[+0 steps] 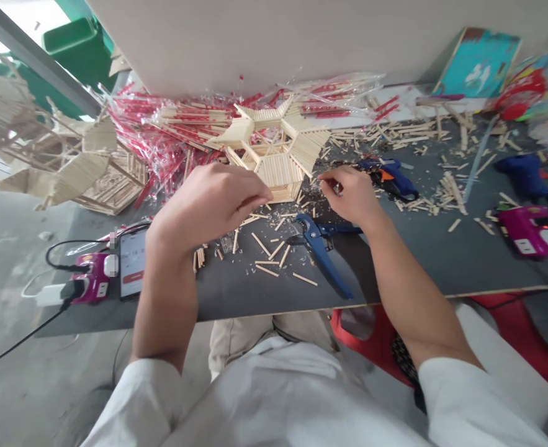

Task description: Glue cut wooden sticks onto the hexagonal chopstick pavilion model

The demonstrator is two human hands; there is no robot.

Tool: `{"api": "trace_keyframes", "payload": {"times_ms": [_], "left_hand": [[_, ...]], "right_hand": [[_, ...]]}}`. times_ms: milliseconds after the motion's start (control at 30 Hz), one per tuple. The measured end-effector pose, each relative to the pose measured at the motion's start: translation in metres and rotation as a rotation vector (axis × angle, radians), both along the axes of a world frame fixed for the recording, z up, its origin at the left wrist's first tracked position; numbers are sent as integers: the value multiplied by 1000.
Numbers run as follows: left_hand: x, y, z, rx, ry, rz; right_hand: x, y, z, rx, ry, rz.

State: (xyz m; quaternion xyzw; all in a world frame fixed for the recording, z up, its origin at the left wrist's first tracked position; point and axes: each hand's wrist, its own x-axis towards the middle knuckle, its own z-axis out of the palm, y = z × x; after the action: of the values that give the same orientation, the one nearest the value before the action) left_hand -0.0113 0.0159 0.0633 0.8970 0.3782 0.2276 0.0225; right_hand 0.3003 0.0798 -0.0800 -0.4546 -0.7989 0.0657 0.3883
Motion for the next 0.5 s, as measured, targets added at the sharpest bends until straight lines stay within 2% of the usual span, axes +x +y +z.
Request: {"api": "trace_keyframes", "payload": {"times_ms": [67, 167, 233, 400, 500], "left_hand": [[0, -4, 0, -79, 53, -107], [-1, -10, -10, -123, 26, -118], [-3, -14, -27, -143, 34, -87], [-15, -21, -85, -265, 239, -95], [-20, -22, -107, -259, 228, -97]], "right_hand": [[4, 2, -2, -46, -16, 8], [7, 3, -2, -100, -3, 10], [8, 2, 0, -115, 4, 20], [8, 0, 6, -96, -10, 64], [7, -1, 7, -108, -1, 85]]}}
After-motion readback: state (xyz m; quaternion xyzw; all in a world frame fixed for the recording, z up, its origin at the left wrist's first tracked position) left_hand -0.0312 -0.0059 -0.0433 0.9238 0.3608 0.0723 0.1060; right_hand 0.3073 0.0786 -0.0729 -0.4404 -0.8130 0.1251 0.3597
